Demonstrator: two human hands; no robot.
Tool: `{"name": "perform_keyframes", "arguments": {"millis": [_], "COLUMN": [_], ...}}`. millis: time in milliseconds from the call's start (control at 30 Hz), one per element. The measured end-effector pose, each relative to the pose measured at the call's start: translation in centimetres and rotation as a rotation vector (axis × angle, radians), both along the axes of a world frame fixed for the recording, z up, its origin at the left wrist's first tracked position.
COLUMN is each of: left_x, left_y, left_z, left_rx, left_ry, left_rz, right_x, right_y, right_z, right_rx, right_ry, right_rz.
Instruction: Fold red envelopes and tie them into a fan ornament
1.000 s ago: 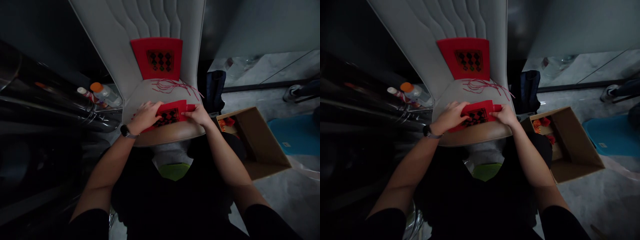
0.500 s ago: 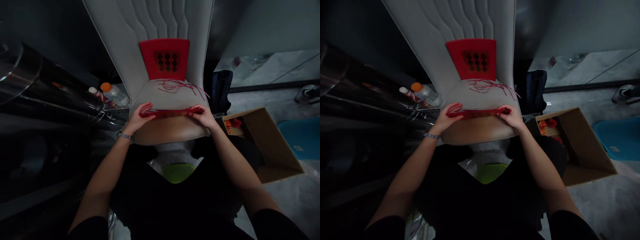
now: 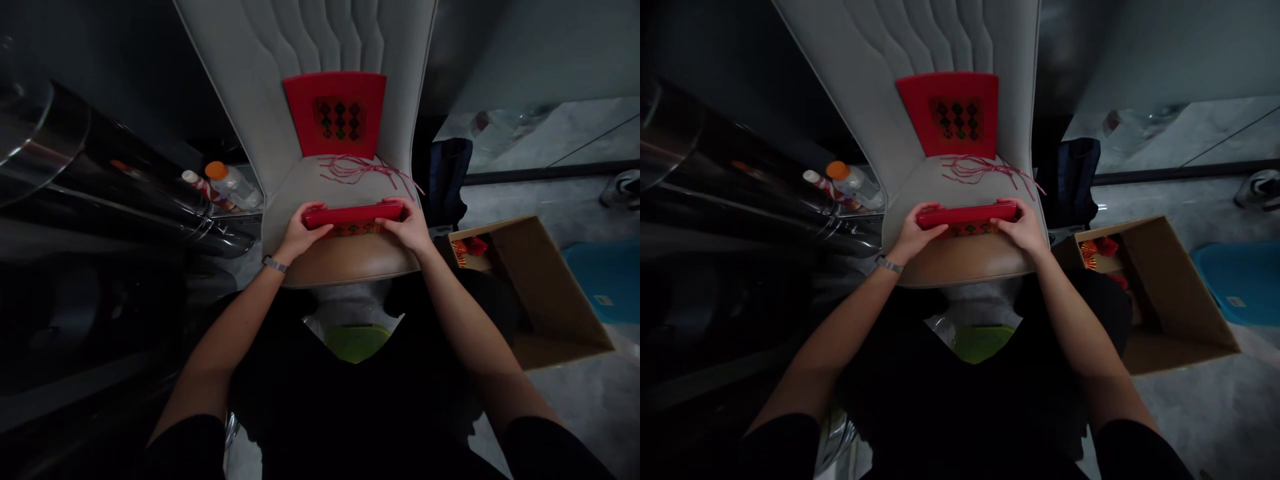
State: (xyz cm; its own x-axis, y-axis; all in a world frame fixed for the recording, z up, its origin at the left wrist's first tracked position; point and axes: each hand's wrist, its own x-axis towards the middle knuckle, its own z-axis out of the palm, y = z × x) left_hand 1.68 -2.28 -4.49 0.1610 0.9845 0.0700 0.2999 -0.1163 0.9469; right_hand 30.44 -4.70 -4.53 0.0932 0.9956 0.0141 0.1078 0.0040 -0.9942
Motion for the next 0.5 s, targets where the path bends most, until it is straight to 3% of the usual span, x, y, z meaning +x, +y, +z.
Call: {"name": "perform_keyframes", "arguments": {"millis": [133,300,500], "left_x": [0.4,0.0,0.2], "left_y": [-0.2,-0.4,-0.6], "left_z": [-1.5,-1.3,-2.1], "left_rx": [-0.049,0.031,-0.034], "left_ry": [-0.002,0.051,0.053], "left_rz": [0.033,0.071,0.053], "right_x": [-0.3,-0.2,-0.3], "right_y": [-0.1,0.0,-0.2], "right_z": [-0.9,-0.7,-1.1], "right_rx": [-0.031,0.012,-0.066], "right_ry": [-0.029,-0.042,-0.043], "right_rz": [-0.006,-0.043,0.009]}}
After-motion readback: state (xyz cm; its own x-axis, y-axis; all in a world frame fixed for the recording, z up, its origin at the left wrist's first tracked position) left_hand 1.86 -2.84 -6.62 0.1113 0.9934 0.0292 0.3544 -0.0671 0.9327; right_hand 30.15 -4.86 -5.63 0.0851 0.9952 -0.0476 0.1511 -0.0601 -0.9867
